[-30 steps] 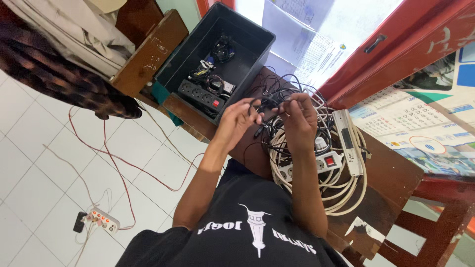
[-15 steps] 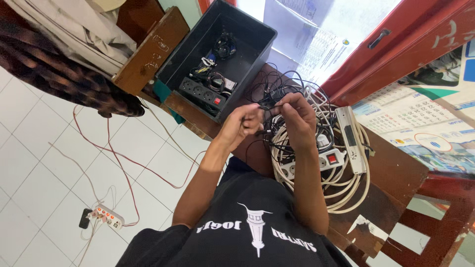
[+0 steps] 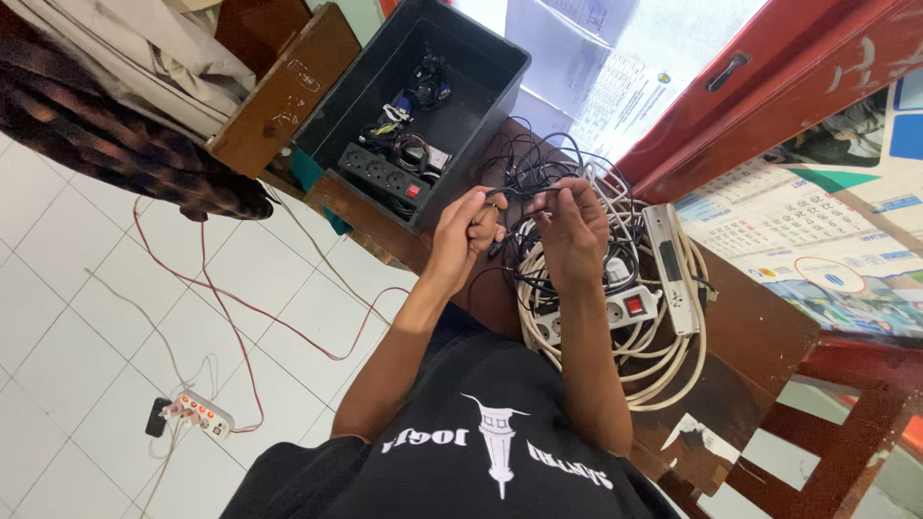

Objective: The person untangles and organizes a pile of black and white cables on a wooden table. They separate the wires, coil them, and place them into a black plastic bin alongside a power strip and other accessories.

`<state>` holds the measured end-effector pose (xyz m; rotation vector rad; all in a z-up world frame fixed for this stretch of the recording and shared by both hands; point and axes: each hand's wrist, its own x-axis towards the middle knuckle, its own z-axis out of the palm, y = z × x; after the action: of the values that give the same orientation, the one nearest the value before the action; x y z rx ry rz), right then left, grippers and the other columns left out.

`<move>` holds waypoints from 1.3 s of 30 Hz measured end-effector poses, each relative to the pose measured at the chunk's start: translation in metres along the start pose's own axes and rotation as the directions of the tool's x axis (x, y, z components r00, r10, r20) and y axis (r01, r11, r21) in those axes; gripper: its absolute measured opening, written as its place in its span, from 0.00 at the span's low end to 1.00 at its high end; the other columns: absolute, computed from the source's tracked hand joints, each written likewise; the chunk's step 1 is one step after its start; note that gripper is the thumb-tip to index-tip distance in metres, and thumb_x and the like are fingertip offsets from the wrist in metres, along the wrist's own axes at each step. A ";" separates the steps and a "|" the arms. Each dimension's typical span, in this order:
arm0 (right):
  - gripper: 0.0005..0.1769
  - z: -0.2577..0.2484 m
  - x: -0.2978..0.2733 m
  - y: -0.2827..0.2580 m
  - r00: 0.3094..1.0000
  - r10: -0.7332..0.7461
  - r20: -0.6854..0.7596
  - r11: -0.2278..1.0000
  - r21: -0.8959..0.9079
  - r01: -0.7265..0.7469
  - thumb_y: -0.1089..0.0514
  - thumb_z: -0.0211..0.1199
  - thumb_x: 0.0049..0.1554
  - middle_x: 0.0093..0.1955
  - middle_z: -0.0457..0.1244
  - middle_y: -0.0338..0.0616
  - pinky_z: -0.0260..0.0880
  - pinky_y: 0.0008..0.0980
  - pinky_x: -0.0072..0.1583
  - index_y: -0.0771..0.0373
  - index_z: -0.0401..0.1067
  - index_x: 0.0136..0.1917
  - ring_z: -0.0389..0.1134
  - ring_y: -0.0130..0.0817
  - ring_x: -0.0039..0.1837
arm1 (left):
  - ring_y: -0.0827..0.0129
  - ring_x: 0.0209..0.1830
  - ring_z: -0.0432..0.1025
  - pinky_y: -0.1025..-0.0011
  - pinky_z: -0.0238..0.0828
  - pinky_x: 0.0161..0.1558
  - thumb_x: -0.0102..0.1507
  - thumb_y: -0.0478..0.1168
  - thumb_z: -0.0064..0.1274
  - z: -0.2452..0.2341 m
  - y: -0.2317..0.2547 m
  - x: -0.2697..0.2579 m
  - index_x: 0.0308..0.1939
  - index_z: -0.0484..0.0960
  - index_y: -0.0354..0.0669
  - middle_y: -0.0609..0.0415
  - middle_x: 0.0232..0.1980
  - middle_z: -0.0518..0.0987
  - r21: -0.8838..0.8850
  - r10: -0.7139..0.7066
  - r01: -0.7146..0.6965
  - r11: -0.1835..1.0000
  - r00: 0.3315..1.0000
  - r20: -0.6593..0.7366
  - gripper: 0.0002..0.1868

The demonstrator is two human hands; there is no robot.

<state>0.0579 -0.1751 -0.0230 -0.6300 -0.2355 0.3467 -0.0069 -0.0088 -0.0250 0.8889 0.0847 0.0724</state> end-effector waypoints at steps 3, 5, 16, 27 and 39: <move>0.06 -0.003 0.000 -0.004 1.000 0.007 0.016 0.999 -0.032 -0.007 0.62 0.56 0.70 0.49 0.65 0.41 0.70 0.34 0.60 0.65 0.71 0.58 0.68 0.31 0.54 | 0.77 0.25 0.59 0.77 0.56 0.29 0.76 0.44 0.34 -0.006 -0.010 0.003 0.46 0.75 0.32 0.63 0.24 0.59 0.259 -0.045 0.054 0.964 0.998 -0.038 0.18; 0.06 -0.004 0.001 -0.004 0.999 0.005 -0.052 0.992 -0.124 -0.011 0.62 0.57 0.69 0.48 0.66 0.42 0.71 0.32 0.58 0.66 0.71 0.57 0.68 0.31 0.52 | 0.75 0.24 0.61 0.75 0.60 0.29 0.74 0.42 0.35 -0.008 -0.016 0.006 0.45 0.75 0.31 0.60 0.25 0.63 0.258 -0.044 0.047 0.965 0.999 -0.017 0.17; 0.08 0.004 -0.006 -0.004 0.997 -0.015 -0.070 0.860 -0.510 -0.023 0.58 0.62 0.67 0.44 0.67 0.39 0.68 0.24 0.51 0.65 0.73 0.55 0.67 0.24 0.47 | 0.74 0.21 0.72 0.77 0.67 0.27 0.67 0.36 0.51 0.013 0.019 0.000 0.55 0.77 0.33 0.56 0.28 0.76 0.559 -0.220 0.107 0.822 0.966 0.139 0.14; 0.08 0.002 -0.009 -0.003 0.998 -0.031 -0.062 0.786 -0.618 -0.014 0.57 0.65 0.64 0.44 0.66 0.33 0.65 0.21 0.51 0.65 0.77 0.52 0.64 0.19 0.47 | 0.79 0.15 0.63 0.78 0.53 0.17 0.62 0.39 0.62 0.033 0.019 -0.006 0.35 0.85 0.34 0.55 0.24 0.78 0.658 -0.358 0.288 0.696 0.933 -0.029 0.09; 0.09 0.003 -0.017 -0.020 0.981 -0.123 -0.153 0.676 -0.737 -0.031 0.58 0.65 0.62 0.43 0.67 0.32 0.64 0.22 0.45 0.61 0.76 0.56 0.64 0.18 0.43 | 0.86 0.24 0.61 0.80 0.54 0.25 0.62 0.38 0.62 0.034 -0.019 0.006 0.39 0.87 0.37 0.68 0.27 0.74 0.544 -0.108 0.164 0.823 0.985 -0.134 0.07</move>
<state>0.0469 -0.1956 -0.0104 -1.4639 -0.2015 0.1211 0.0032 -0.0466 -0.0188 1.4624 0.2715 -0.0477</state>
